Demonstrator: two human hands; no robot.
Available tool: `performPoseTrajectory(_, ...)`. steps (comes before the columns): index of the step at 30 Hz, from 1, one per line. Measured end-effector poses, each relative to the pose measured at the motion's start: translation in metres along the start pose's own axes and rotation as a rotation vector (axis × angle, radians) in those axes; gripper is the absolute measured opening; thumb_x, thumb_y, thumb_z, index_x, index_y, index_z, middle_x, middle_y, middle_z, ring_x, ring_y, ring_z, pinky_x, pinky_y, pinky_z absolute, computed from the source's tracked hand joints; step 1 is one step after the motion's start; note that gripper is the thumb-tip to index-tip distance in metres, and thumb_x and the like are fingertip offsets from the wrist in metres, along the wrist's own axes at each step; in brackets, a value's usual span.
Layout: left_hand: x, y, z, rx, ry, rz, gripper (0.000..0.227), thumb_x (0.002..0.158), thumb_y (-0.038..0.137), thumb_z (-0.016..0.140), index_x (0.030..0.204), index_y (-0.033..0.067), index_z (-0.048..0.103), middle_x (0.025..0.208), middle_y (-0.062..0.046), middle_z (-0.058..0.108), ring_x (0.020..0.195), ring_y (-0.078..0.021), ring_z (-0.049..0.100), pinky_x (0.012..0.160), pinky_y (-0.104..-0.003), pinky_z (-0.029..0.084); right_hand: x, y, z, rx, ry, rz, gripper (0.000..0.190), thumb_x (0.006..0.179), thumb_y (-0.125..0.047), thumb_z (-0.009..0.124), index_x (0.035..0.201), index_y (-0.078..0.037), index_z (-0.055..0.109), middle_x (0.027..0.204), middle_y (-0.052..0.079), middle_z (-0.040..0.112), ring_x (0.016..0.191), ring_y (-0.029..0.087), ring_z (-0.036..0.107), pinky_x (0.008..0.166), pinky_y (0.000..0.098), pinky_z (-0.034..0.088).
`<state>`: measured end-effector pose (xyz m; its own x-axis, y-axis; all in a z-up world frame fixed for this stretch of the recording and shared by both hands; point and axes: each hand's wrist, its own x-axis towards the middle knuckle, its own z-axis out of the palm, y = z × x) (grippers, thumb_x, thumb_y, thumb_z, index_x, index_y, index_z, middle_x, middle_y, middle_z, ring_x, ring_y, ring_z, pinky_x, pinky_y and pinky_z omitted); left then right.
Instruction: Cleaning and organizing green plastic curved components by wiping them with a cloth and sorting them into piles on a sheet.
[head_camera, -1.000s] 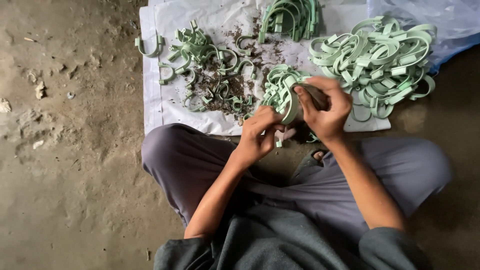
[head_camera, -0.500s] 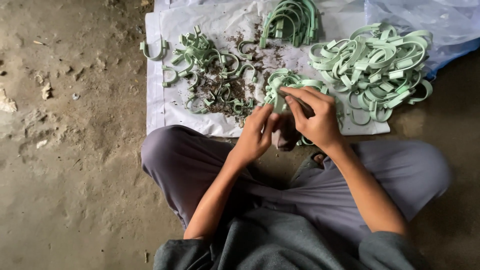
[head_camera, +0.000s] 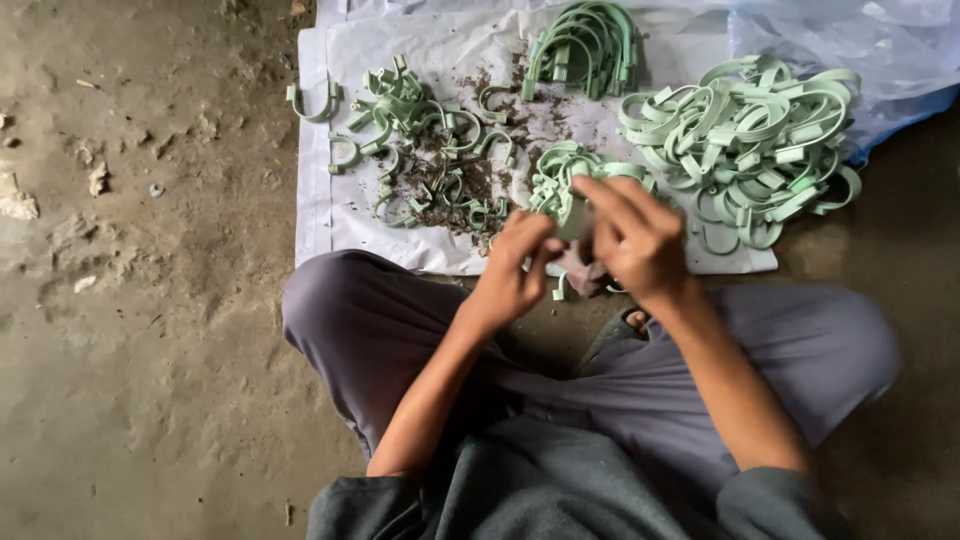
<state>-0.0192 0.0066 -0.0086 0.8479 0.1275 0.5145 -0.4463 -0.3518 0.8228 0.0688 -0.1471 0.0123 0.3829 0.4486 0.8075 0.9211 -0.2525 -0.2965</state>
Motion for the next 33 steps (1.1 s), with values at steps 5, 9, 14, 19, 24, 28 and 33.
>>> performPoseTrajectory(5, 0.0, -0.011, -0.012, -0.028, 0.056, -0.011, 0.018, 0.104, 0.009, 0.051, 0.087, 0.0081, 0.057, 0.064, -0.01, 0.056, 0.068, -0.0365, 0.049, 0.078, -0.043, 0.046, -0.002, -0.01, 0.006, 0.169, -0.034, 0.049, 0.024, 0.093, 0.01, 0.065, 0.108, -0.002, 0.08, 0.083, 0.013, 0.069, 0.067, 0.036, 0.068, 0.053, 0.0436, 0.054)
performPoseTrajectory(9, 0.0, -0.014, -0.013, -0.102, 0.095, -0.03, 0.023, 0.107, 0.012, 0.044, 0.088, 0.0107, 0.056, 0.064, -0.005, 0.054, 0.067, -0.0244, 0.043, 0.078, -0.037, 0.046, 0.013, -0.029, -0.004, 0.438, -0.08, 0.213, 0.021, 0.092, 0.01, 0.065, 0.101, -0.002, 0.08, 0.078, 0.012, 0.07, 0.065, 0.036, 0.069, 0.058, 0.0426, 0.055)
performPoseTrajectory(14, 0.009, 0.023, -0.016, -0.431, 0.061, -0.1, 0.034, 0.111, 0.027, 0.042, 0.091, 0.0077, 0.061, 0.076, -0.005, 0.06, 0.082, -0.0189, 0.051, 0.083, -0.036, 0.045, 0.011, -0.002, -0.026, 0.404, 0.014, 0.507, 0.023, 0.098, 0.006, 0.062, 0.112, 0.0, 0.079, 0.05, -0.003, 0.042, 0.056, 0.006, 0.04, 0.054, 0.0256, 0.041)
performPoseTrajectory(19, 0.003, 0.014, -0.013, -0.611, 0.045, -0.168, 0.026, 0.107, 0.021, 0.055, 0.095, 0.0006, 0.067, 0.078, -0.01, 0.066, 0.082, -0.0193, 0.059, 0.085, -0.037, 0.049, 0.007, -0.018, -0.023, 0.295, 0.088, 0.511, 0.01, 0.095, 0.0, 0.074, 0.104, 0.002, 0.075, 0.088, 0.014, 0.074, 0.086, 0.029, 0.074, 0.079, 0.0373, 0.056)
performPoseTrajectory(24, 0.0, 0.013, -0.013, -0.623, 0.011, -0.198, 0.029, 0.105, 0.024, 0.057, 0.091, -0.0002, 0.065, 0.071, -0.01, 0.063, 0.075, -0.0189, 0.058, 0.083, -0.038, 0.05, 0.036, -0.035, -0.025, 0.222, 0.098, 0.306, 0.01, 0.093, 0.008, 0.075, 0.101, 0.004, 0.078, 0.076, 0.012, 0.071, 0.066, 0.024, 0.07, 0.064, 0.0328, 0.057)
performPoseTrajectory(28, -0.004, 0.002, -0.012, -0.667, 0.074, -0.209, 0.034, 0.105, 0.027, 0.056, 0.085, 0.0007, 0.063, 0.066, -0.008, 0.058, 0.073, -0.0188, 0.057, 0.085, -0.04, 0.052, -0.007, 0.015, 0.002, 0.037, 0.115, 0.195, 0.009, 0.092, 0.007, 0.076, 0.097, -0.001, 0.08, 0.078, 0.011, 0.074, 0.067, 0.03, 0.071, 0.063, 0.0363, 0.058)
performPoseTrajectory(33, 0.005, 0.017, -0.013, -1.049, 0.158, -0.254, 0.03, 0.107, 0.026, 0.054, 0.086, 0.0051, 0.057, 0.068, -0.003, 0.051, 0.074, -0.0178, 0.059, 0.095, -0.044, 0.053, 0.017, 0.011, -0.023, 0.212, 0.12, 0.408, 0.005, 0.1, 0.003, 0.071, 0.101, 0.002, 0.076, 0.081, 0.015, 0.072, 0.075, 0.024, 0.069, 0.068, 0.0377, 0.055)
